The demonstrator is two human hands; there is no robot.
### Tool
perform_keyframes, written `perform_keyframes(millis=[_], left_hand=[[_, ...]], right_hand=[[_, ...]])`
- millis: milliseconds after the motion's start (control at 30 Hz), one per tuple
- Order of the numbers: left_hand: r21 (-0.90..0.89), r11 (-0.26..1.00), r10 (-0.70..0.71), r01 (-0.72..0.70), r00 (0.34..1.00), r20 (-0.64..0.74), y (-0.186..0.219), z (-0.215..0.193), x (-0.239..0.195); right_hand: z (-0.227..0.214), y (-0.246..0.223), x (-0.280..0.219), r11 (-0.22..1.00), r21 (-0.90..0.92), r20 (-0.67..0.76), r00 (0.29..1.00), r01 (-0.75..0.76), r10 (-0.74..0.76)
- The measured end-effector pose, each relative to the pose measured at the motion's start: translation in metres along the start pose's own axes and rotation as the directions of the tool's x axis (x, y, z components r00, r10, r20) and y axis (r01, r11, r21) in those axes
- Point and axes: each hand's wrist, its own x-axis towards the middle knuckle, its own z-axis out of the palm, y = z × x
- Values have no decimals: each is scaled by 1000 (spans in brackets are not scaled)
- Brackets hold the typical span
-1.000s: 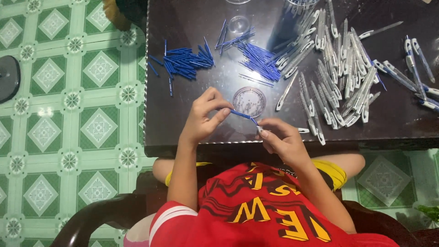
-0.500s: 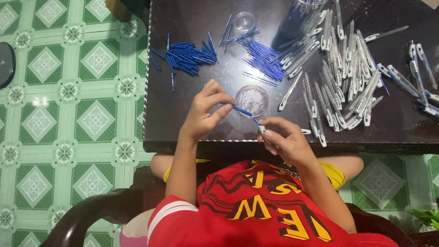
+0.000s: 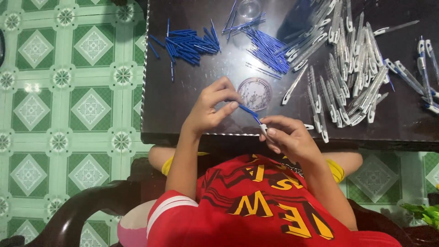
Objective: The person sits at a table and assembles blue ballpoint pens by inserting refill cartridges into clear plastic casings. They pick up the components from piles on the table, insert the refills, and place the completed pens into a clear container.
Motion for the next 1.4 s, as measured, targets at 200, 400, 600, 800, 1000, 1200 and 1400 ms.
perform_keyframes(millis=[200, 400, 600, 800, 1000, 1200, 1400], left_hand=[[34, 999, -5, 5, 1000, 2, 1, -11, -7], [21, 999, -26, 26, 1000, 0, 9, -10, -9], [5, 1000, -30, 30, 999, 44, 18, -12, -5], [-178, 969, -176, 172, 984, -5, 4, 7, -8], [-338, 913, -265, 228, 962, -68, -11, 32, -17], [-302, 934, -234, 189, 965, -118, 5, 33, -11], [-321, 929, -235, 185, 964, -126, 19, 29, -11]], right_hand=[[8, -6, 0, 1000, 20, -12, 1000, 2, -1], [11, -3, 2, 1000, 22, 20, 1000, -7, 7], [13, -4, 3, 999, 32, 50, 999, -21, 19], [16, 4, 9, 996, 78, 8, 999, -52, 51], [30, -4, 13, 992, 124, -13, 1000, -23, 24], [33, -10, 10, 994, 112, -19, 1000, -2, 4], [38, -24, -1, 999, 17, -33, 999, -30, 30]])
